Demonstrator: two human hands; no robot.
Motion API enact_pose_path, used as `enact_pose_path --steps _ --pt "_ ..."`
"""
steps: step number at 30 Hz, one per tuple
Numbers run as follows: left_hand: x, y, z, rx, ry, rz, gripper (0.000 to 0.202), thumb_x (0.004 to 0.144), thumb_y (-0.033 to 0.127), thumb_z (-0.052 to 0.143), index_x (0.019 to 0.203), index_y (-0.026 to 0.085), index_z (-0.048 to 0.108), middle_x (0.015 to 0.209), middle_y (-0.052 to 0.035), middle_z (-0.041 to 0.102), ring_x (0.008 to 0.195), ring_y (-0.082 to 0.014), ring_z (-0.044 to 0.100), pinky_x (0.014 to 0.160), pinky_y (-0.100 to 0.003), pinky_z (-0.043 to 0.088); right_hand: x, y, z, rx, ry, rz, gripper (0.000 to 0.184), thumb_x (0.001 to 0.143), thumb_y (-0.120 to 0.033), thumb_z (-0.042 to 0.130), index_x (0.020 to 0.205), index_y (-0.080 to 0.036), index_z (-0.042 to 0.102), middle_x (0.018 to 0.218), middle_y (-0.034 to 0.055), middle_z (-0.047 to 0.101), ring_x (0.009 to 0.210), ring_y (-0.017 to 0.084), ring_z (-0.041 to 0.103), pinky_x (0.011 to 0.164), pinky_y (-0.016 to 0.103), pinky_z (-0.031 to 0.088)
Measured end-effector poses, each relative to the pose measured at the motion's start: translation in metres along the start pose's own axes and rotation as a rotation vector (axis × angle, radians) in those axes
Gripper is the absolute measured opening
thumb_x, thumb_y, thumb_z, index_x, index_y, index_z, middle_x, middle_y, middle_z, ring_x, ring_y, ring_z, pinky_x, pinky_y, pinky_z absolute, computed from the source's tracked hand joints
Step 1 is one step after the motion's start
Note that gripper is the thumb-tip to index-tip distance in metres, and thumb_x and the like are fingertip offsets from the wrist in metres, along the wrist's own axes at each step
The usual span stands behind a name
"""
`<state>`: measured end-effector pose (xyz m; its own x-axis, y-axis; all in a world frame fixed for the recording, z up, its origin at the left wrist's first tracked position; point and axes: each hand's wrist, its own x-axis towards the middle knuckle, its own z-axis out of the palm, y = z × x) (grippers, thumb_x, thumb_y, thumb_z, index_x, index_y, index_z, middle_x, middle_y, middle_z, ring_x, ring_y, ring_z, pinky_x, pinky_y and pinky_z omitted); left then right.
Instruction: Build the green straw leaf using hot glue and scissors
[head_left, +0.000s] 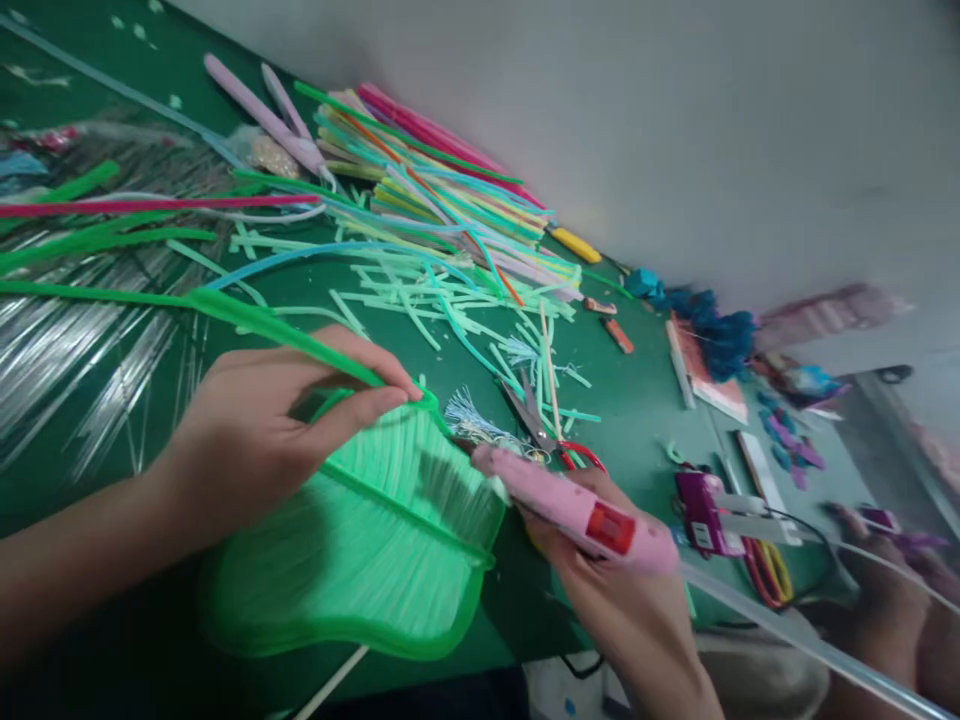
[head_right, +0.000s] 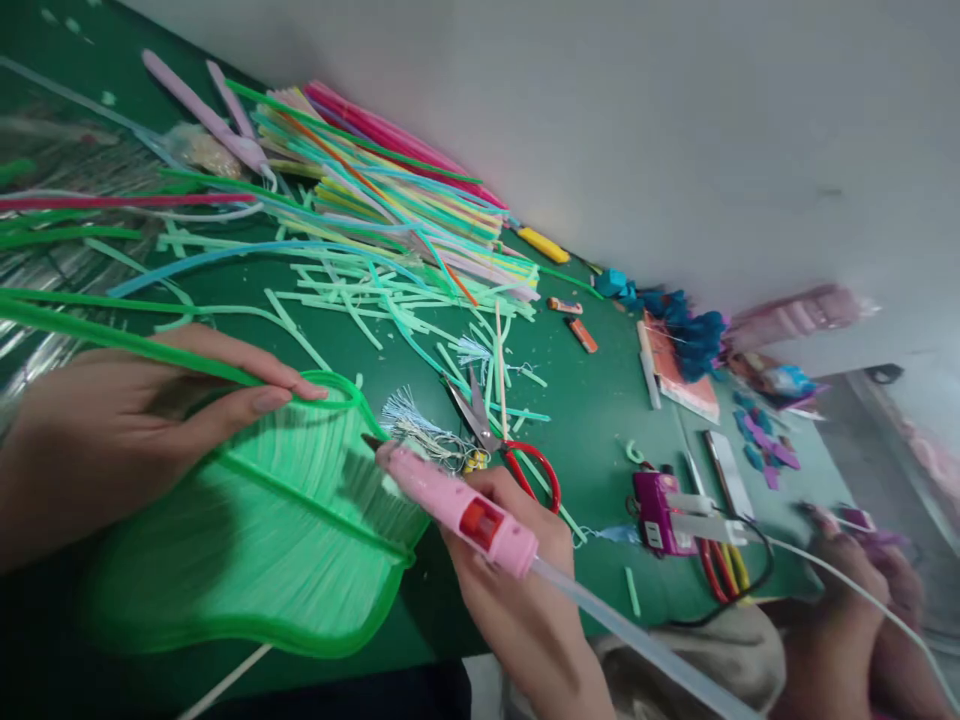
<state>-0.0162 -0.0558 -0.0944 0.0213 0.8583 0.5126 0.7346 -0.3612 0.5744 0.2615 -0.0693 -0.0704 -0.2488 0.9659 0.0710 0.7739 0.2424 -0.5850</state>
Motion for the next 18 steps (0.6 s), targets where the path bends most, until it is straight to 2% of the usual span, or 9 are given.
enact_pose_path --steps 2,5,7,10,14,18 --pt "-0.002 -0.001 0.002 -0.014 -0.005 -0.022 0.032 0.1 0.042 0.055 0.086 0.029 0.08 0.086 0.0095 0.079 0.07 -0.0051 0.072 0.075 -0.012 0.053 0.001 0.0 -0.009 -0.022 -0.129 -0.062 0.004 0.091 -0.022 0.064 0.09 -0.021 0.067 0.073 -0.0001 0.07 0.057 0.013 0.065 0.049 0.022 0.05" --pt "-0.005 -0.001 0.006 -0.04 0.027 -0.015 0.031 0.101 0.041 0.056 0.088 0.026 0.079 0.089 0.008 0.079 0.073 -0.0055 0.071 0.081 -0.013 0.052 0.006 -0.001 -0.015 -0.045 -0.237 -0.301 0.013 0.093 -0.017 0.058 0.102 -0.021 0.067 0.095 0.0061 0.073 0.078 0.017 0.072 0.065 0.025 0.058" --pt "-0.006 -0.002 0.006 -0.056 0.044 -0.006 0.029 0.101 0.04 0.057 0.089 0.024 0.078 0.09 0.0071 0.079 0.076 -0.0065 0.072 0.083 -0.014 0.052 0.011 0.0 -0.013 -0.052 -0.224 -0.459 0.018 0.095 -0.014 0.055 0.109 -0.02 0.064 0.101 0.0084 0.072 0.088 0.018 0.072 0.072 0.027 0.058" --pt "-0.007 -0.002 0.005 -0.064 0.047 0.02 0.027 0.1 0.037 0.058 0.089 0.023 0.077 0.091 0.0062 0.079 0.08 -0.0079 0.073 0.084 -0.016 0.053 0.017 0.002 -0.006 -0.121 -0.175 -0.581 0.013 0.099 -0.016 0.047 0.103 -0.02 0.059 0.091 0.0073 0.068 0.081 0.018 0.068 0.064 0.027 0.055" --pt "-0.005 0.0 0.002 -0.05 0.04 0.058 0.026 0.101 0.034 0.057 0.089 0.021 0.076 0.093 0.0055 0.079 0.081 -0.0076 0.074 0.082 -0.014 0.054 0.023 0.0 0.006 -0.31 -0.103 -0.635 0.021 0.103 -0.021 0.041 0.091 -0.017 0.057 0.078 0.0061 0.061 0.066 0.017 0.06 0.054 0.026 0.048" --pt "-0.004 0.002 0.001 -0.025 0.02 0.087 0.023 0.101 0.033 0.057 0.092 0.022 0.076 0.095 0.0063 0.08 0.079 -0.0066 0.074 0.079 -0.013 0.053 0.025 -0.004 0.014 -0.416 -0.091 -0.656 0.021 0.101 -0.014 0.042 0.087 -0.015 0.058 0.075 0.0074 0.061 0.066 0.018 0.06 0.057 0.026 0.049"
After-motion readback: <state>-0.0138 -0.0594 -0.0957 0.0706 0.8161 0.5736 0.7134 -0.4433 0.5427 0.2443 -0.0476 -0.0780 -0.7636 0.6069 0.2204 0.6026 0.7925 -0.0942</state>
